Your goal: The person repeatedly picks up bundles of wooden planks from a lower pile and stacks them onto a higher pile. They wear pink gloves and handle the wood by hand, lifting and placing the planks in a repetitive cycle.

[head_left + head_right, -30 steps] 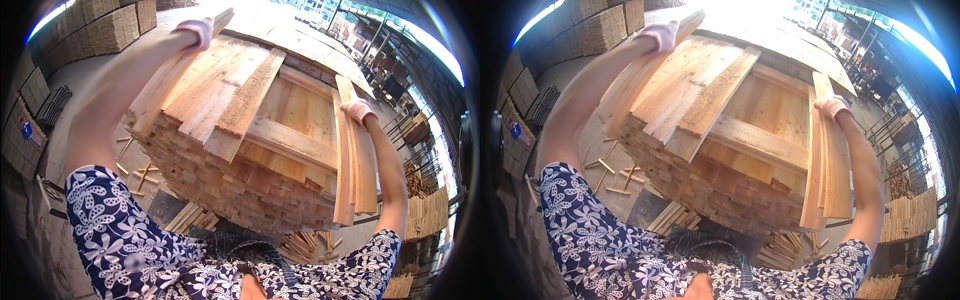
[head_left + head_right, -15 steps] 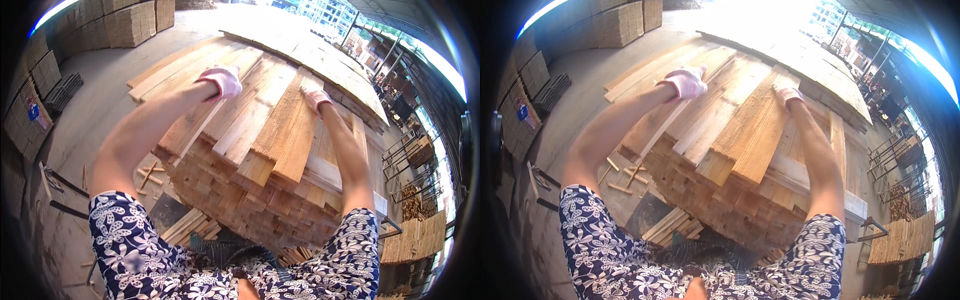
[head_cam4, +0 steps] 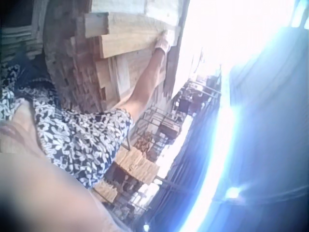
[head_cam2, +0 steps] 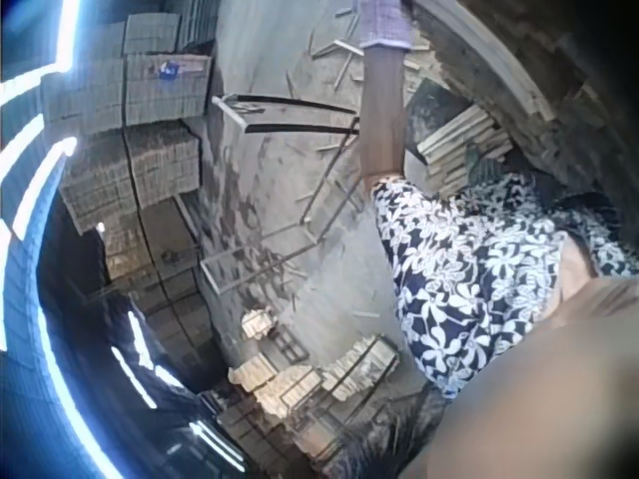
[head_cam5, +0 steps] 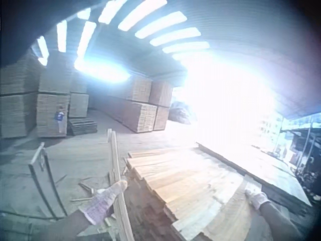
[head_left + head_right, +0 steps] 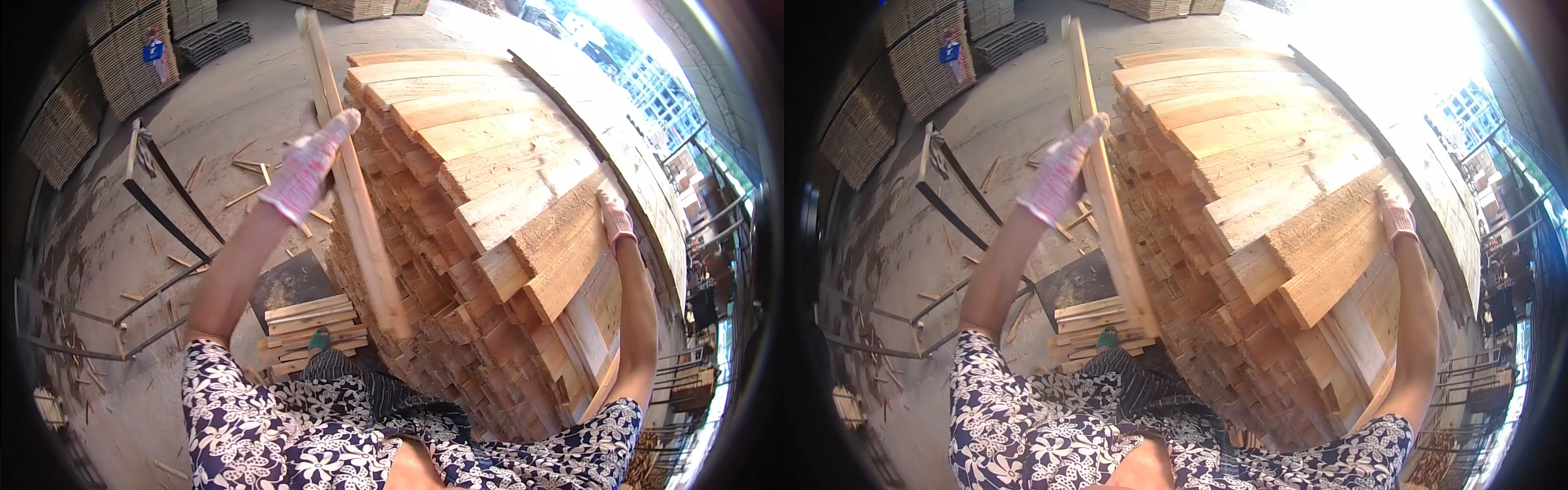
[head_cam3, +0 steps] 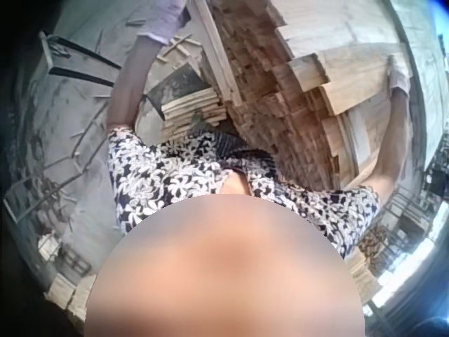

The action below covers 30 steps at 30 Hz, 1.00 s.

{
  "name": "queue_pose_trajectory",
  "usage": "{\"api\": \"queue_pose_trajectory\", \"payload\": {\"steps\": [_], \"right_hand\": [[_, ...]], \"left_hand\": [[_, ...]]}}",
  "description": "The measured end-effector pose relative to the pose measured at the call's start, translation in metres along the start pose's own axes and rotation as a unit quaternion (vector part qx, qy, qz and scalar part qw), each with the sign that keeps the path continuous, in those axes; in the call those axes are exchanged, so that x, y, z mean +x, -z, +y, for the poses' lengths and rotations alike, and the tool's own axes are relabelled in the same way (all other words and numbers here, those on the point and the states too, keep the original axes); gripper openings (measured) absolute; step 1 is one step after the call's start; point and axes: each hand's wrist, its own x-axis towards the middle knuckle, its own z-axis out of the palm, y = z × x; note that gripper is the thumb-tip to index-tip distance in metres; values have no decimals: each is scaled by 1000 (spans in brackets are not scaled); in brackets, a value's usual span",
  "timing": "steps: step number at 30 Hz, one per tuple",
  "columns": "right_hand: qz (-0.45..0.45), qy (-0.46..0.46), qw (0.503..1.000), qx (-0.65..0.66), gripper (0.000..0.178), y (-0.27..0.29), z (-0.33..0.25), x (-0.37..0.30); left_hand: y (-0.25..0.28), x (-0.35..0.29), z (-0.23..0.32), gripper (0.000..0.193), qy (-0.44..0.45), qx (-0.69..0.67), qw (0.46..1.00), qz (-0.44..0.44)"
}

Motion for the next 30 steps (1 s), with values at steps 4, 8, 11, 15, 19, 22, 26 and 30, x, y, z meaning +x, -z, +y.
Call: {"api": "queue_pose_trajectory", "payload": {"steps": [4,8,11,15,19,22,26,30], "right_hand": [[36,-15,999,33,51,10,25,-7],[7,-246,959,143,66,16,26,-4],[14,-162,965,208,70,25,-21,-12],[50,-201,978,8,52,54,-52,-27],[27,-104,994,-3,58,52,-111,-45],[4,-77,997,-6,57,71,-112,-42],[30,47,983,176,61,104,-180,-86],[-280,187,831,442,104,162,-278,-144]], "left_hand": [[-71,-13,-5,68,101,14,994,26],[-95,-3,-3,63,137,115,984,23],[-89,-2,-16,66,148,203,968,15],[-65,19,-73,60,29,-27,999,15],[-66,2,-38,77,-33,533,844,-52],[-97,18,-26,90,107,196,974,29],[-95,5,-15,95,124,-29,989,73],[-92,15,7,79,-62,-195,979,7]]}}
